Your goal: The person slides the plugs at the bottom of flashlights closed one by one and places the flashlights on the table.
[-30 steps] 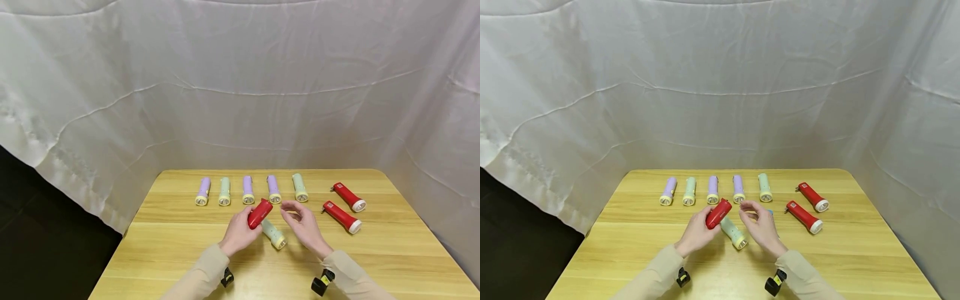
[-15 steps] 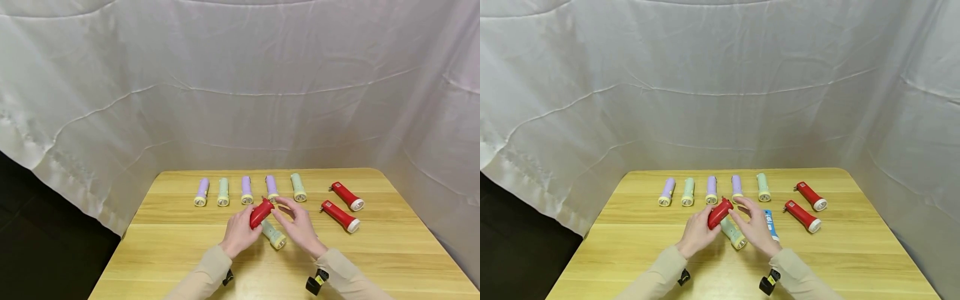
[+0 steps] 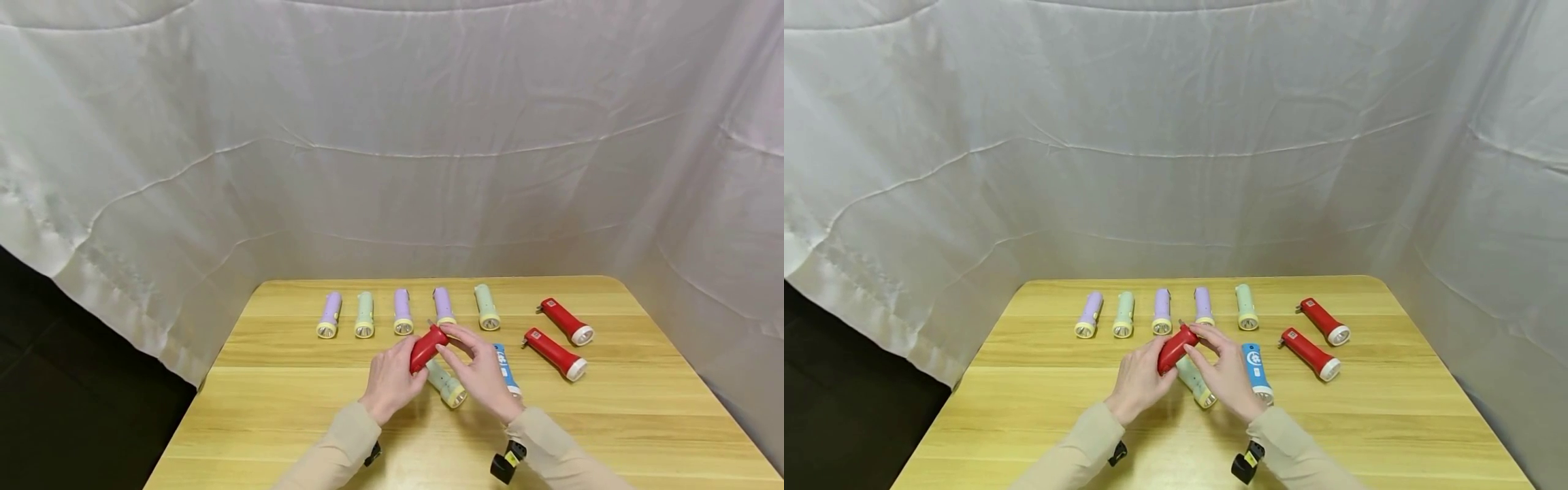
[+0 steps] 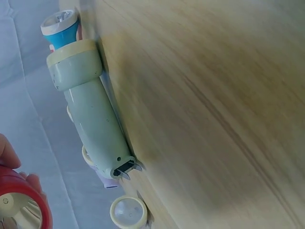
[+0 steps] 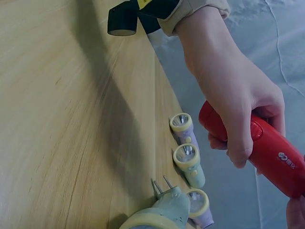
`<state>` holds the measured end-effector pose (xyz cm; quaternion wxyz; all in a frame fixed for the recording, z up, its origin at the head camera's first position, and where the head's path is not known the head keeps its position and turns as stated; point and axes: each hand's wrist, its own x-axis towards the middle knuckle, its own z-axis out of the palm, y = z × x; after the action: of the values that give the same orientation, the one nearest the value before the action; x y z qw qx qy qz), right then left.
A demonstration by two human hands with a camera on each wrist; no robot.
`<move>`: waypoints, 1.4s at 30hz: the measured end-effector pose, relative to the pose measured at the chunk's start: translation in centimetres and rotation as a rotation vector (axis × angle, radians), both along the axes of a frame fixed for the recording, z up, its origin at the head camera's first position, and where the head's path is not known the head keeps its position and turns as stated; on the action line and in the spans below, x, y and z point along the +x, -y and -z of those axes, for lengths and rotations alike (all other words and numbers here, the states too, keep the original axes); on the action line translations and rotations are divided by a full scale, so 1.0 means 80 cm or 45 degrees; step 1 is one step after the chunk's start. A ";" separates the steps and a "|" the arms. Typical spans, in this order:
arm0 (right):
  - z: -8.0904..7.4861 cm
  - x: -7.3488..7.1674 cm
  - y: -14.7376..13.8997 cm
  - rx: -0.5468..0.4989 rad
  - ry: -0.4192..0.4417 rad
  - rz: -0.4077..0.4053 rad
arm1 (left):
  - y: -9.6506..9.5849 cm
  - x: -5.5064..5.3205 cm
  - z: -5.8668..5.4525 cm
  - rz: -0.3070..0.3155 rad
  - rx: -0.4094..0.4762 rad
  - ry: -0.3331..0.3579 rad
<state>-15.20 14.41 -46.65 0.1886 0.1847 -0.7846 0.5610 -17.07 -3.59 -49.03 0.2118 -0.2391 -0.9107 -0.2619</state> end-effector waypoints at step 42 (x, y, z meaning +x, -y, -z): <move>0.008 0.004 0.015 0.073 -0.034 0.317 | -0.012 0.004 0.002 -0.106 -0.170 -0.211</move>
<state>-14.85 13.23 -47.30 0.2620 0.0985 -0.8145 0.5082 -16.74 -2.62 -49.17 0.2807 -0.2356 -0.9146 -0.1710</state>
